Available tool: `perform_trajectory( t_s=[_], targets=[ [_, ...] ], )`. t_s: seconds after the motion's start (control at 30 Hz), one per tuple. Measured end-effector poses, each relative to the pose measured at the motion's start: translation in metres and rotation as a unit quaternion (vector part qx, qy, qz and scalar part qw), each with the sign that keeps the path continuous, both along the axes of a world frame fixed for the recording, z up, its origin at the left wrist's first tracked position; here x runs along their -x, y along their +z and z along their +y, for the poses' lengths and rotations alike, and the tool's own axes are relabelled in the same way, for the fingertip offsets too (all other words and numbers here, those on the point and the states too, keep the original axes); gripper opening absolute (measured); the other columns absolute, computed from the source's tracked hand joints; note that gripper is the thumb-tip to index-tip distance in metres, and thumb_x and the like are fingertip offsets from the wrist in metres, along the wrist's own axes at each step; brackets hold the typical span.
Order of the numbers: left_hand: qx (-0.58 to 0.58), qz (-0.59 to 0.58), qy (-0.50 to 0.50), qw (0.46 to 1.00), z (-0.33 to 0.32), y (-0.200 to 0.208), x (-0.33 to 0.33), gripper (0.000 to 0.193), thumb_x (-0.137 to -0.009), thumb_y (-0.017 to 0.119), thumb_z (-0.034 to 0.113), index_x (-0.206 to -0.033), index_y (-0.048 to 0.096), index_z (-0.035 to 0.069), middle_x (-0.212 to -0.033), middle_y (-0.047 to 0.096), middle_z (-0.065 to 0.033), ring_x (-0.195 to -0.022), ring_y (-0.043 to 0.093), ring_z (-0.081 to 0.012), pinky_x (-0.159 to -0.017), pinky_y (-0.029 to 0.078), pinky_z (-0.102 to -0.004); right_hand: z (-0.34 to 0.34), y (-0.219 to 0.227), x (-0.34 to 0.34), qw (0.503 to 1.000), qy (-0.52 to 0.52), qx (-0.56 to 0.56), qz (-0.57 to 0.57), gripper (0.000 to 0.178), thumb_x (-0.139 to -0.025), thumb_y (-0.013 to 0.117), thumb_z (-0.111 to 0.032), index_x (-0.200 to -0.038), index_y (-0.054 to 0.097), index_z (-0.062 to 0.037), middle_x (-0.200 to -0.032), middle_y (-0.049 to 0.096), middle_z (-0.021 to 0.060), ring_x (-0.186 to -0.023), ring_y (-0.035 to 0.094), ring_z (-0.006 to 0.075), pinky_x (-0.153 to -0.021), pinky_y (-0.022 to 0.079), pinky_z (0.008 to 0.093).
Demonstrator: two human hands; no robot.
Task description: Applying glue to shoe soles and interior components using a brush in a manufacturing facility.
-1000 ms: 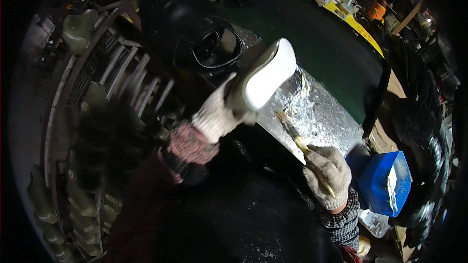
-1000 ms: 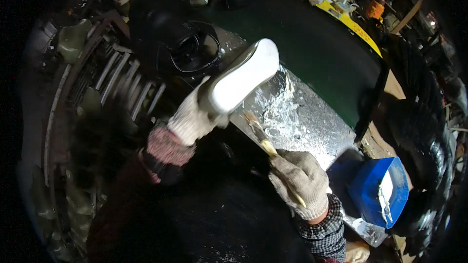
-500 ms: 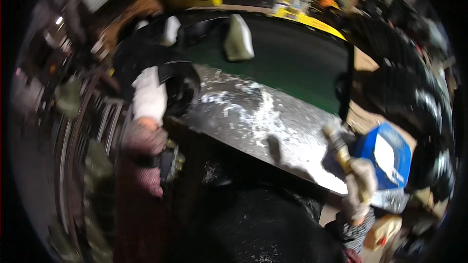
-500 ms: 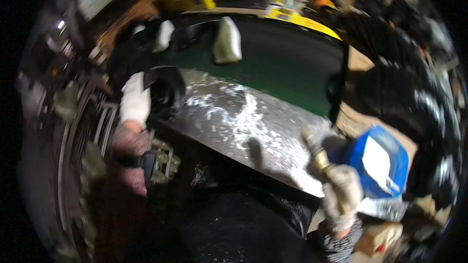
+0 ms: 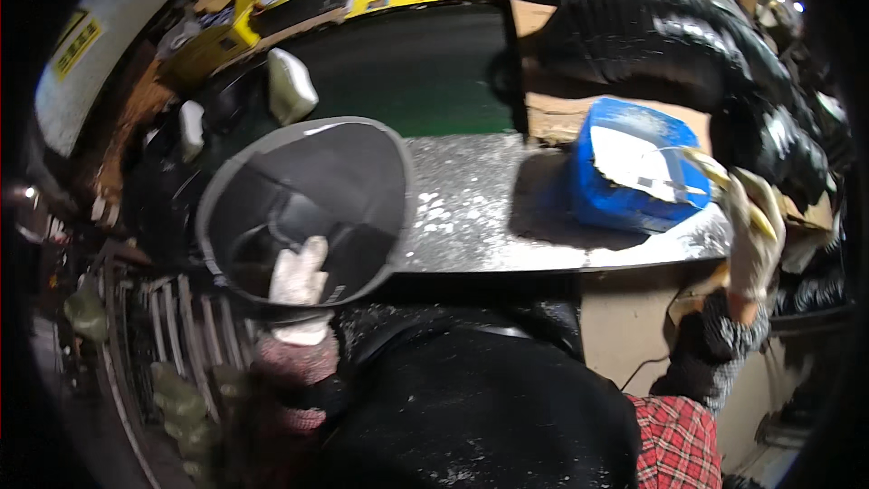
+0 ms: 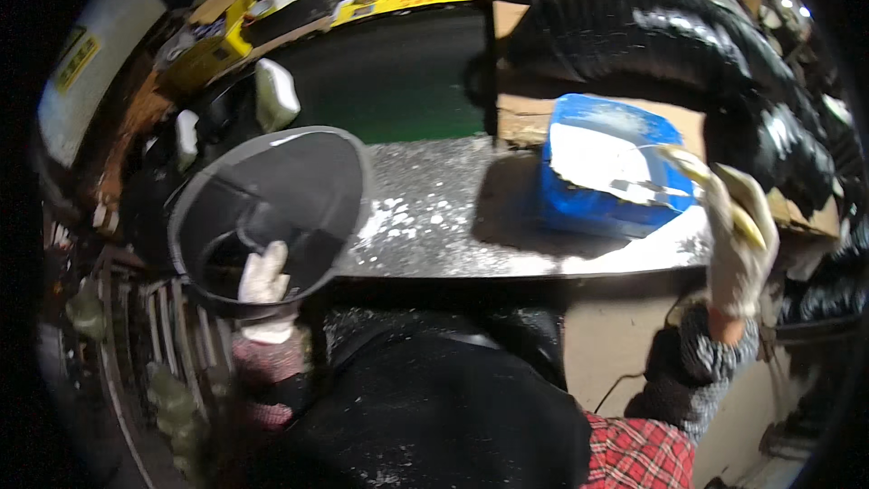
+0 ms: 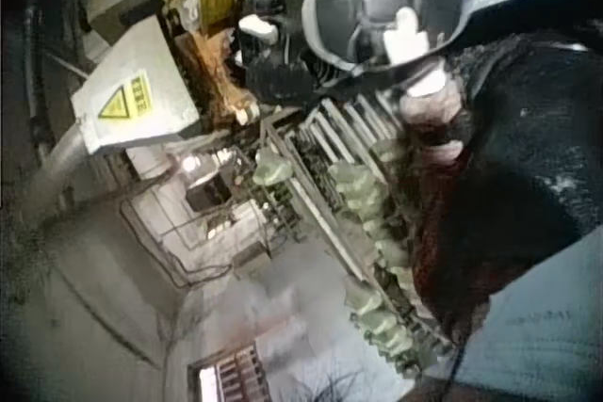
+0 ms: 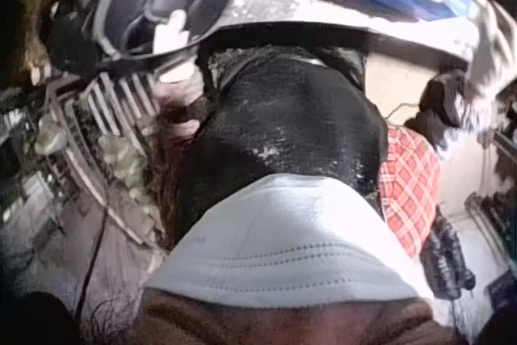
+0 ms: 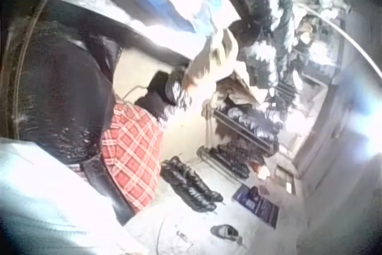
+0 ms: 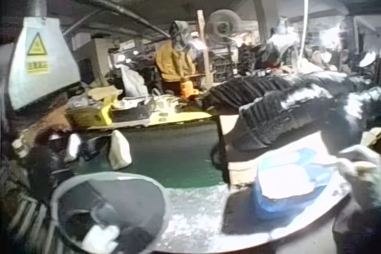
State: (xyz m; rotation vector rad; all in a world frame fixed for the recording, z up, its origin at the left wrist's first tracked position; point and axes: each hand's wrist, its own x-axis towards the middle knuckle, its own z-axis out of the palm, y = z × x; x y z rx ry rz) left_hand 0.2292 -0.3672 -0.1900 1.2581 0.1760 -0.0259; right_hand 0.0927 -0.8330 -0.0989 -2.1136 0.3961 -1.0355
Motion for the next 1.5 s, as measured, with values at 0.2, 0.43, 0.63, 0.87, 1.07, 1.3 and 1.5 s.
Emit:
perform_trajectory(
  t_s=[0.2,0.43,0.63,0.87,1.07,1.3,1.5],
  targets=[
    [0.040,0.099,-0.047,0.993,-0.026,0.004,0.026,0.014,-0.090,0.063,0.008,-0.104,0.066,0.006,-0.080,0.066,-0.0008,-0.057,0.057,-0.0076,-0.051,0.046,-0.0233,0.040,-0.027,0.013,0.989,0.036,0.101,-0.102,0.012,-0.093,0.054,-0.003,-0.095,0.062,0.0055,-0.081,0.061,0.0063,-0.070,0.055,0.0095,-0.063,0.044,0.0197],
    [-0.162,-0.089,-0.059,0.981,-0.028,-0.022,0.034,0.014,-0.095,0.057,0.013,-0.089,0.066,0.004,-0.071,0.064,-0.0035,-0.056,0.058,-0.0108,-0.052,0.047,-0.0218,0.193,-0.028,-0.144,0.853,0.507,0.019,-0.120,0.029,-0.083,0.071,-0.011,-0.109,0.064,0.0007,-0.088,0.067,0.0126,-0.077,0.067,0.0243,-0.070,0.053,0.0302],
    [0.033,0.050,-0.107,0.992,-0.004,-0.014,0.017,0.016,-0.095,0.057,0.015,-0.085,0.066,0.005,-0.068,0.062,-0.0026,-0.054,0.056,-0.0104,-0.050,0.046,-0.0213,0.158,-0.074,-0.120,0.882,0.372,-0.245,0.152,0.022,-0.093,0.060,-0.014,-0.099,0.068,0.0050,-0.083,0.069,0.0095,-0.073,0.062,0.0098,-0.065,0.049,0.0202],
    [0.066,0.026,-0.151,0.986,-0.021,-0.008,0.004,0.020,-0.095,0.058,0.017,-0.080,0.065,0.006,-0.064,0.061,-0.0014,-0.051,0.055,-0.0099,-0.048,0.044,-0.0208,0.229,-0.001,-0.151,0.937,0.332,-0.110,-0.014,0.024,-0.098,0.051,-0.018,-0.106,0.064,0.0011,-0.087,0.067,0.0112,-0.067,0.064,0.0184,-0.062,0.053,0.0264],
    [0.070,0.005,-0.168,0.983,-0.032,0.012,0.000,0.023,-0.095,0.058,0.019,-0.077,0.064,0.007,-0.061,0.059,-0.0004,-0.049,0.054,-0.0095,-0.047,0.043,-0.0204,0.292,0.029,-0.098,0.761,0.601,0.232,-0.069,0.042,-0.086,0.066,-0.036,-0.112,0.063,-0.0024,-0.055,0.050,0.0010,-0.049,0.057,0.0195,-0.048,0.047,0.0323],
    [-0.225,0.117,-0.238,0.938,0.025,0.044,-0.055,0.021,-0.094,0.060,0.024,-0.087,0.065,0.005,-0.068,0.062,-0.0039,-0.051,0.056,-0.0105,-0.045,0.046,-0.0227,0.175,-0.022,-0.078,0.816,0.496,-0.200,0.219,0.022,-0.087,0.067,-0.011,-0.104,0.065,0.0033,-0.085,0.070,0.0111,-0.070,0.066,0.0126,-0.062,0.053,0.0241],
    [-0.055,0.069,-0.169,0.982,0.026,0.052,-0.004,0.020,-0.094,0.060,0.023,-0.098,0.061,0.003,-0.077,0.064,-0.0066,-0.053,0.057,-0.0110,-0.046,0.048,-0.0239,0.162,-0.021,-0.056,0.847,0.511,0.140,0.035,0.017,-0.084,0.067,-0.009,-0.096,0.067,0.0041,-0.090,0.069,0.0092,-0.072,0.065,0.0131,-0.062,0.051,0.0237]
  ],
)
